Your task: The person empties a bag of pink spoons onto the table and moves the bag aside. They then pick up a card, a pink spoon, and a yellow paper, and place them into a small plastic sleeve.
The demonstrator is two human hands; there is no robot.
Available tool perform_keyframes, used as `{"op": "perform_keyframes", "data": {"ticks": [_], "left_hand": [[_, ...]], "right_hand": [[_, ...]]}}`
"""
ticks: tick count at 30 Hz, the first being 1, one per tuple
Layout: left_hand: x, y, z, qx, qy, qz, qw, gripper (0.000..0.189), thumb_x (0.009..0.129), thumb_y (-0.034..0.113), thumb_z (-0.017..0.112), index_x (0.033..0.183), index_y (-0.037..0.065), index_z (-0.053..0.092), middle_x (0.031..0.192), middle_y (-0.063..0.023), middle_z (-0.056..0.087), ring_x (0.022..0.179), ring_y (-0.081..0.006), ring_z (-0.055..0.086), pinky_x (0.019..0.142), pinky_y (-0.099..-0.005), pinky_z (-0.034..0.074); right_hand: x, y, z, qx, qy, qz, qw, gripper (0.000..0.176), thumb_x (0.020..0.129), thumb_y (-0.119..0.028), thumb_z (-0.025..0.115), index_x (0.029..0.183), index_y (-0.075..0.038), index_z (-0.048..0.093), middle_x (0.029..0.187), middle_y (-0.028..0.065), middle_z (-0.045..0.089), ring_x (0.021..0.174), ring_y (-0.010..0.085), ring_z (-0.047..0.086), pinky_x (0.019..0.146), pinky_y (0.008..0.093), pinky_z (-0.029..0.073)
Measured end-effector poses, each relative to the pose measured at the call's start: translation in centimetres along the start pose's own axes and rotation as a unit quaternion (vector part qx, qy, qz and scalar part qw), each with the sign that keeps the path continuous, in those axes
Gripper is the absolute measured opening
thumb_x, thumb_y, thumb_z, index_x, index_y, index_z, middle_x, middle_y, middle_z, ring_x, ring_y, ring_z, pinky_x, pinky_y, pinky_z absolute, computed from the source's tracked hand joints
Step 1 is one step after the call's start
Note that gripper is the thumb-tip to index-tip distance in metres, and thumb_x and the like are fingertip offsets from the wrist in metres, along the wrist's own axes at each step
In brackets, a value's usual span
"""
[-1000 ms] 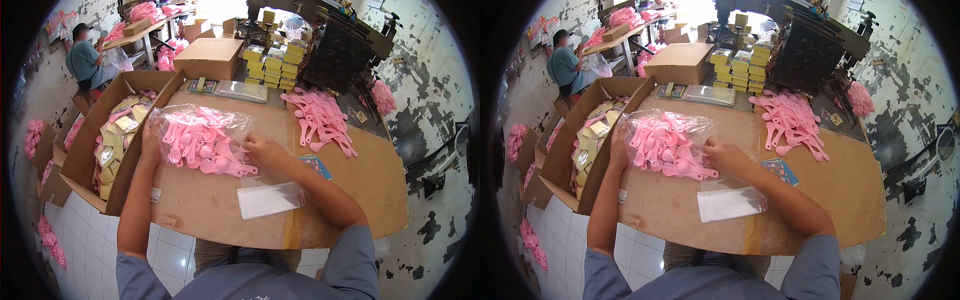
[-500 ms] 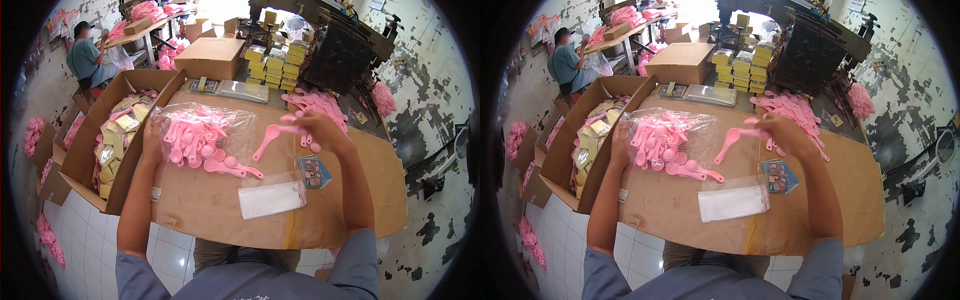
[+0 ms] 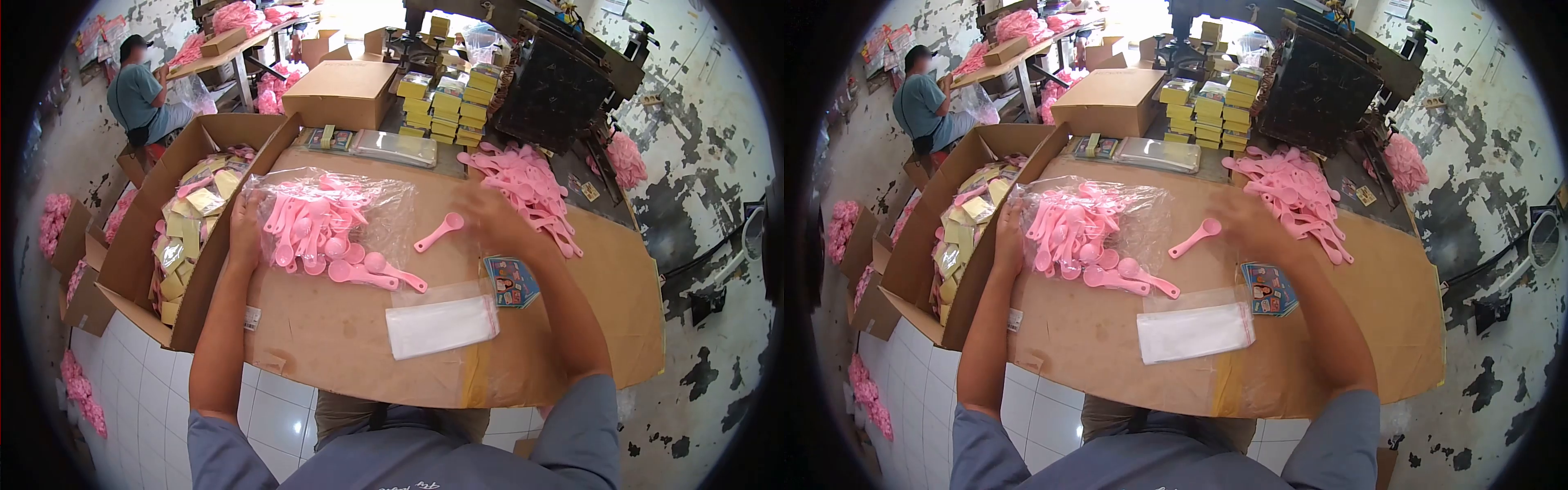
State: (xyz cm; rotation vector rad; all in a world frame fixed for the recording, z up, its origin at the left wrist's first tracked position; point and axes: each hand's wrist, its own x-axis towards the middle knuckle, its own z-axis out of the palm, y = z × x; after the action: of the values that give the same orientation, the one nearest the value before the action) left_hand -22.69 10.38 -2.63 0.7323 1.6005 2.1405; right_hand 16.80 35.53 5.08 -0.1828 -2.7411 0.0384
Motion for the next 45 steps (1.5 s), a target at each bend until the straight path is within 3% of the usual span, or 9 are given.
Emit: {"op": "perform_keyframes", "data": {"ticks": [7,10,19,23,27,30,34,36,45], "left_hand": [[0.6,-0.9,-0.7,0.097,0.013,0.065,0.993,0.029,0.108,0.023,0.055,0.118,-0.003,0.064,0.103,-0.0056,0.07,0.089,-0.011,0.063,0.081,-0.027,0.051],[1.0,-1.7,-1.3,0.042,0.014,0.054,0.998,0.028,0.108,0.023,0.056,0.117,-0.002,0.065,0.102,-0.0048,0.071,0.089,-0.0108,0.064,0.08,-0.0268,0.052],[0.4,1.1,-1.4,-0.216,-0.058,-0.153,0.963,0.033,0.105,0.02,0.056,0.131,0.0,0.06,0.12,-0.0125,0.069,0.109,-0.0206,0.068,0.096,-0.0341,0.055],[0.4,0.4,-2.1,-0.206,-0.094,-0.135,0.964,0.056,0.095,0.018,0.065,0.145,-0.002,0.049,0.14,-0.0173,0.057,0.129,-0.0259,0.057,0.113,-0.0375,0.043],[-1.6,2.6,-0.3,0.203,-0.204,0.073,0.955,0.071,0.095,0.015,0.066,0.156,-0.001,0.034,0.153,-0.0152,0.048,0.139,-0.0226,0.048,0.117,-0.037,0.037],[-1.9,2.6,0.3,0.147,-0.217,0.023,0.965,0.059,0.1,0.017,0.066,0.151,-0.002,0.042,0.14,-0.013,0.061,0.127,-0.0183,0.057,0.11,-0.0337,0.044],[-1.2,0.7,0.1,0.115,-0.198,0.008,0.973,0.038,0.104,0.024,0.064,0.128,-0.004,0.061,0.115,-0.0073,0.072,0.1,-0.0105,0.066,0.087,-0.0259,0.053],[-0.4,-0.4,-0.5,0.135,-0.164,0.024,0.977,0.032,0.105,0.025,0.062,0.122,-0.002,0.065,0.108,-0.0049,0.073,0.093,-0.0069,0.066,0.081,-0.0236,0.054],[-0.3,0.2,-0.4,-0.074,-0.152,-0.083,0.982,0.032,0.108,0.03,0.056,0.122,0.003,0.066,0.109,-0.0021,0.072,0.094,-0.0081,0.067,0.085,-0.025,0.053]], "right_hand": [[1.7,-6.5,2.7,0.197,-0.084,0.141,0.967,0.022,0.091,-0.018,0.066,0.108,-0.004,0.065,0.109,0.0161,0.06,0.104,0.0368,0.063,0.089,0.0459,0.051],[1.9,-9.8,2.1,0.191,-0.186,0.101,0.958,0.026,0.092,-0.023,0.066,0.108,-0.003,0.065,0.105,0.0174,0.061,0.104,0.0376,0.063,0.089,0.0451,0.051],[1.8,-4.3,-1.5,0.135,-0.156,0.192,0.96,0.028,0.085,-0.019,0.072,0.104,0.0,0.066,0.101,0.0184,0.068,0.094,0.0354,0.067,0.081,0.0448,0.052],[-1.3,4.4,-2.6,0.053,0.036,0.268,0.961,0.03,0.081,-0.018,0.073,0.106,-0.001,0.067,0.098,0.0185,0.068,0.092,0.0351,0.066,0.08,0.0442,0.051],[-2.4,5.0,-3.4,-0.318,0.176,0.18,0.914,0.035,0.079,-0.018,0.076,0.11,-0.004,0.067,0.11,0.0126,0.064,0.102,0.0296,0.061,0.085,0.0407,0.049],[-0.7,2.9,-1.0,-0.004,0.095,0.133,0.986,0.041,0.083,-0.018,0.074,0.12,-0.004,0.062,0.122,0.0124,0.062,0.108,0.0314,0.061,0.091,0.0413,0.05],[2.3,-4.3,3.4,0.067,-0.001,-0.02,0.998,0.047,0.089,-0.012,0.067,0.134,-0.007,0.056,0.134,0.0144,0.056,0.119,0.0349,0.057,0.104,0.0437,0.046],[4.2,-6.7,5.0,0.048,0.072,-0.006,0.996,0.047,0.09,-0.013,0.068,0.135,-0.006,0.056,0.133,0.015,0.057,0.12,0.034,0.057,0.103,0.0433,0.047],[9.0,-5.7,7.4,0.014,0.079,-0.035,0.996,0.042,0.088,-0.013,0.069,0.129,-0.009,0.059,0.12,0.0116,0.062,0.114,0.0307,0.06,0.097,0.0422,0.048]]}}
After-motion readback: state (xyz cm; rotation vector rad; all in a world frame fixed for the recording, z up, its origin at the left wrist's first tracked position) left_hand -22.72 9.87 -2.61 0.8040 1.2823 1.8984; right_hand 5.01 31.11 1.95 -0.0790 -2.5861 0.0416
